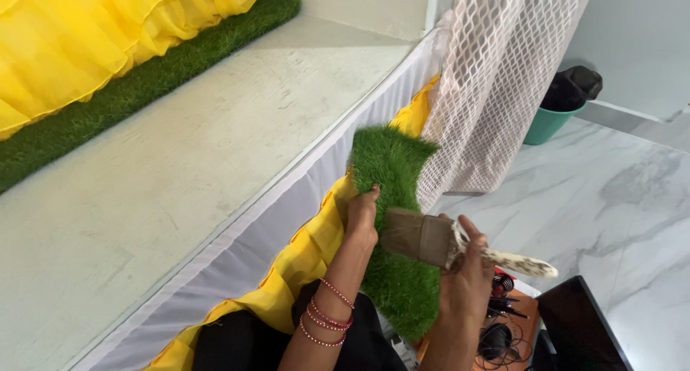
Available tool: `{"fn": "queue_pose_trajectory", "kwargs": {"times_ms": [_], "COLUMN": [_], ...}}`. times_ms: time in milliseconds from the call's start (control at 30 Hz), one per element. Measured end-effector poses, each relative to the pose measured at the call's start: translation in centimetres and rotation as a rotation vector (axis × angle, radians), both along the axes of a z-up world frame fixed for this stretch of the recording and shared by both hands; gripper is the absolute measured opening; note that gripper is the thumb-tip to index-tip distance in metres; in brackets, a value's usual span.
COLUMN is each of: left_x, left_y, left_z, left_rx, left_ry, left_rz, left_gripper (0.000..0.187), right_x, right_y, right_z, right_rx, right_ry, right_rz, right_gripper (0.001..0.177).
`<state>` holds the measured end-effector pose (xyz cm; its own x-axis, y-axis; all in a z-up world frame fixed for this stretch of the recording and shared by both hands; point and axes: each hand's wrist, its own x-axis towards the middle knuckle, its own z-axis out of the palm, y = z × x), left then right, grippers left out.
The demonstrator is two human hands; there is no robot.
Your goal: The person applies adhesive to the back of a piece of artificial grass using a brush, then places and smooths it onto a white platform. Afterward, the person wipes a small monitor with a cloth.
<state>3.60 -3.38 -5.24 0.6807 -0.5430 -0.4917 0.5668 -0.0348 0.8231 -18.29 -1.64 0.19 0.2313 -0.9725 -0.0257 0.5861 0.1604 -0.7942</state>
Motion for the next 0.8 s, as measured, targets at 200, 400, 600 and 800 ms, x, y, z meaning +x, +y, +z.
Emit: {"fn": "queue_pose_trajectory", "kwargs": {"times_ms": [200,400,600,800], "left_x": [0.4,0.5,-0.2,-0.4], "left_y": [-0.3,-0.8,-0.2,0.1], "left_z": [-0.7,-1.5,0.0,0.3], "left_rx": [0.019,-0.04,-0.028,-0.01], "left_ry": [0.041,0.036,0.027,0.009], "left_rz": [-0.013,0.033,0.016,0.019], "left_gripper": [0.067,0.068,0.066,0.061], "right_x": [-0.6,-0.7,1.1,-0.1], "right_y": [0.0,-1.2,-0.5,0.4], "right_z": [0.8,-2.2,-1.8,0.7], "right_rx": [0.087,-0.009,0.006,0.258], "right_ry": [0.039,0.373,0.11,-0.031], "right_rz": [-0.163,-0.252,-0.02,-0.08], "right_gripper": [0.062,0.052,0.05,0.054]}}
